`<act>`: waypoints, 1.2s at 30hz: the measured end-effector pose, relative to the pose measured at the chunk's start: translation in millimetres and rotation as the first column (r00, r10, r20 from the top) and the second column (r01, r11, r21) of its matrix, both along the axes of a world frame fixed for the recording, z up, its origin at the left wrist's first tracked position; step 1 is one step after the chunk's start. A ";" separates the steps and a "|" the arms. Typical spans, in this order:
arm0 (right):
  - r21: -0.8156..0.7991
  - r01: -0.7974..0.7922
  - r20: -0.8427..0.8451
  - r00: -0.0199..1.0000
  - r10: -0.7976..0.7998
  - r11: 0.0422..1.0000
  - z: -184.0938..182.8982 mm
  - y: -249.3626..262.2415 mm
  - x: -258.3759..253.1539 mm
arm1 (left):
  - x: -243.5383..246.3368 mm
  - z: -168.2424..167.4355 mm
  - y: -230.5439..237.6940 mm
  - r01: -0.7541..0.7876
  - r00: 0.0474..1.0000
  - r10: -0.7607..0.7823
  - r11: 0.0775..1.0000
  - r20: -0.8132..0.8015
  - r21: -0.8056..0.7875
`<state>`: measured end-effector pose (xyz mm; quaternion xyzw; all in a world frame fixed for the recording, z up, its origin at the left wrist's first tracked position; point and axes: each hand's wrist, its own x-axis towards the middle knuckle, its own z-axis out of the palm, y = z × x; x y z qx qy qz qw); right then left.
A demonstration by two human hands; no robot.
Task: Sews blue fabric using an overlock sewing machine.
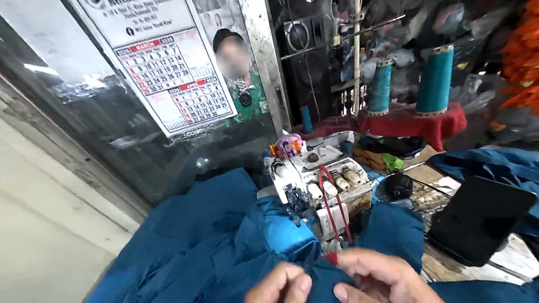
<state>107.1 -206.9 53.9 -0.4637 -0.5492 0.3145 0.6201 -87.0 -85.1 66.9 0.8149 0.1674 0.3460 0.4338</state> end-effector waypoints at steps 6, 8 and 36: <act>-0.255 0.277 -0.134 0.938 -0.318 0.926 -31.6 79.2 6.7 | 48.4 -26.9 93.1 -0.201 0.866 0.392 0.840 -0.309 0.504; -0.289 0.266 -0.143 0.938 -0.316 0.920 -36.8 75.8 1.7 | 40.5 -27.5 90.6 -0.148 0.831 0.406 0.819 -0.379 0.555; -0.250 0.389 -0.209 0.872 -0.442 0.887 -31.4 102.9 0.0 | 48.9 -2.9 133.3 -0.044 0.804 0.232 0.941 -0.547 0.335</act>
